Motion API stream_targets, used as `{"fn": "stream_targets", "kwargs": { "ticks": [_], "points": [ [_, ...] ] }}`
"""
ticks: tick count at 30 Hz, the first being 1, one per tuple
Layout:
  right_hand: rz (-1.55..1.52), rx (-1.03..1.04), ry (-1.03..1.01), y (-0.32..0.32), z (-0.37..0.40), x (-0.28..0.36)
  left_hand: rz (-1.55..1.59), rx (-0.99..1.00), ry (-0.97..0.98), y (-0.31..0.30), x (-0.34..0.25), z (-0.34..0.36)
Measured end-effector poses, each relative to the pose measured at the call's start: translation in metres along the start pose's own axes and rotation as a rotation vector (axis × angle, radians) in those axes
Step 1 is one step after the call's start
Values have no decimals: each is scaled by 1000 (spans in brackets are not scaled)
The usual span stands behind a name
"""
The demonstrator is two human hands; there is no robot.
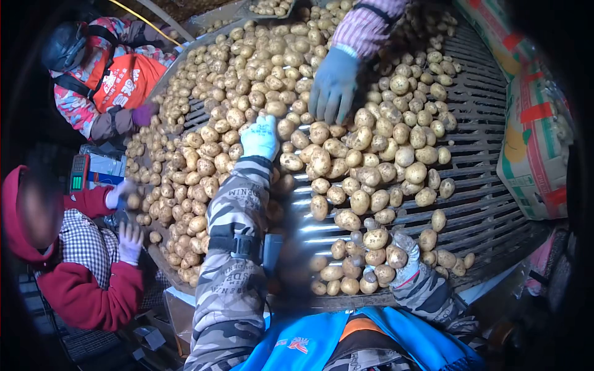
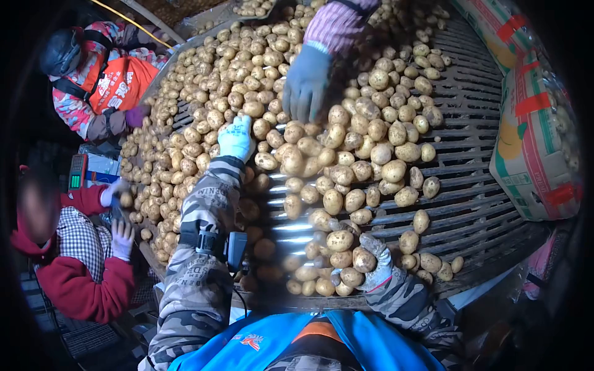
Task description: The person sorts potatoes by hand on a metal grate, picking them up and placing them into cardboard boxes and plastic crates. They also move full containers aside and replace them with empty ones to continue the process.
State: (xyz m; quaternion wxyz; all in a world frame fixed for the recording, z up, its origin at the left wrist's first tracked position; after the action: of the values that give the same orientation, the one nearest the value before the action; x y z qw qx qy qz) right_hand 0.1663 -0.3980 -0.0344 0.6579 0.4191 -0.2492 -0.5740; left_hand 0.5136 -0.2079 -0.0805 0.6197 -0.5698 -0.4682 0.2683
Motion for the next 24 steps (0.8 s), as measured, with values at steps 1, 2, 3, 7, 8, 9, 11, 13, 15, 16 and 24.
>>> {"fn": "stream_targets", "kwargs": {
  "ticks": [1, 2, 3, 7, 8, 9, 11, 13, 15, 16, 24],
  "points": [
    [31, 20, 5, 8, 2, -2, 65, 20, -44, 0, 1, 1],
    [62, 34, 9, 16, 6, -4, 152, 61, -28, 0, 5, 5],
    [94, 44, 15, 21, 9, -3, 240, 106, -11, -4, 6, 10],
    [62, 109, -14, 15, 13, -2, 320, 36, 253, -49, -12, 78],
    [22, 158, 39, 21, 15, -1, 325, 41, 296, -64, -16, 105],
    [15, 160, 35, 24, 14, -1, 319, 5, 345, -71, -16, 127],
    [18, 209, -16, 12, 12, 2, 211, 453, 274, -98, 4, 143],
    [35, 292, 86, 9, 11, 3, 470, 158, 245, -101, 30, 135],
    [92, 146, -5, 15, 11, -2, 372, 79, 211, -94, 17, 106],
    [101, 141, 3, 13, 11, -2, 421, -25, 271, -82, 9, 91],
    [148, 148, 47, 26, 12, -5, 733, 264, -72, -32, -7, 45]
  ]
}}
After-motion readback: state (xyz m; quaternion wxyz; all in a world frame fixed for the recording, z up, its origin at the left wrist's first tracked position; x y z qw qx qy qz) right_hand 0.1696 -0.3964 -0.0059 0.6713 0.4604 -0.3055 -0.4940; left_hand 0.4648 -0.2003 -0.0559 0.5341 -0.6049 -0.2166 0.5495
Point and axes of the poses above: each hand's wrist, its own z-axis away from the middle knuckle, its own y-axis out of the palm, x = y × z, the point moved 2 cm from there along -z, towards the middle knuckle, and after that the axes turned 11 degrees about -z, right-handed, at the moved point
